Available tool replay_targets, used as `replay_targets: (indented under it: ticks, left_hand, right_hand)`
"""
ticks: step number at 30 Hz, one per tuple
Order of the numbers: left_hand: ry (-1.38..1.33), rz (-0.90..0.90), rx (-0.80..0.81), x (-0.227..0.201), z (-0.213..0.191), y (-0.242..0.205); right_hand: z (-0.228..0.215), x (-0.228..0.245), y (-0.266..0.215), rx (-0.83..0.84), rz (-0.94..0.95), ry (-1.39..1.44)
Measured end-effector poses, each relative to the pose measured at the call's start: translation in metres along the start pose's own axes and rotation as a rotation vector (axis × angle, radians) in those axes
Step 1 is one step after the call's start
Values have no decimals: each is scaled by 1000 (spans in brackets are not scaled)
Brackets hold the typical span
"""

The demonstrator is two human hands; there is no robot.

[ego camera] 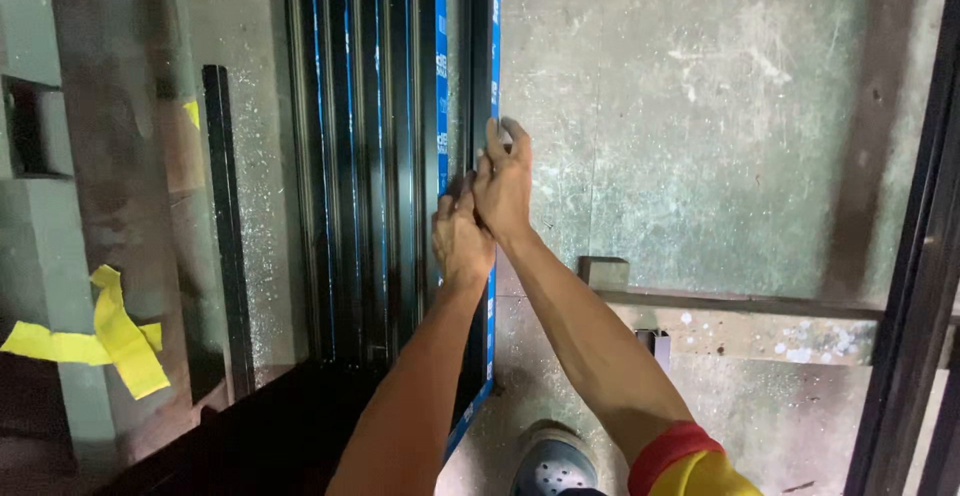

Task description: The person uses a miter saw to cut black metal frame pieces. After each cut, the person places the cut piece into a blue frame jig to assemble the frame.

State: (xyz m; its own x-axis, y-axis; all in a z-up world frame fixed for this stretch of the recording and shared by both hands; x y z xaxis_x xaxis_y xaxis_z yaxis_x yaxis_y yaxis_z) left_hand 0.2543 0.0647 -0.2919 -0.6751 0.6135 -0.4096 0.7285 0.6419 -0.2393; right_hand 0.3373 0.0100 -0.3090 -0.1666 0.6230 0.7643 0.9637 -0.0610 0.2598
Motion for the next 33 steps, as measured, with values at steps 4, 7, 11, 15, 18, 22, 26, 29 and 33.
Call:
replay_targets:
  ticks: [4,7,11,15,18,22,26,29,33]
  left_hand:
    - [-25,8,75,-2,4,2]
    - [48,10,105,-1,16,-1]
    - [81,81,86,-9,9,-5]
    - [126,141,-37,-9,13,-7]
    - [80,150,75,-15,-6,-13]
    - [68,108,159,-29,-22,2]
    - [186,166,140,-21,-9,-8]
    - [184,247,42,1,24,-3]
    - [241,286,-19,-4,27,-12]
  right_hand:
    - [0,-10,1,29,66,72]
    - [-11,12,18,32,56,61]
    - [-19,107,83,-52,-261,554]
    - [-7,154,136,24,-443,859]
    - [39,95,143,75,-453,797]
    - [69,61,149,192,-295,417]
    - [67,71,128,245,-215,691]
    - [27,157,147,260,-555,1052]
    - [-26,222,176,227,-738,1202]
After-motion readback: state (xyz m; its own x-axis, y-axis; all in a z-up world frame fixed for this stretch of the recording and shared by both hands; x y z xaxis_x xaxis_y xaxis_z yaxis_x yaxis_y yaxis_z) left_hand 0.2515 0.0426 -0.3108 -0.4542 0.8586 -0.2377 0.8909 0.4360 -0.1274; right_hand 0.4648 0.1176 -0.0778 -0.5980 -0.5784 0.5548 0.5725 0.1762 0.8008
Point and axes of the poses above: each hand's wrist, its own y-axis towards the middle knuckle, its own z-axis out of the palm, x = y × z, the point moved 1 cm from there along y, towards the middle knuckle, and after that the axes turned 12 degrees about -x, right-handed, at the moved point
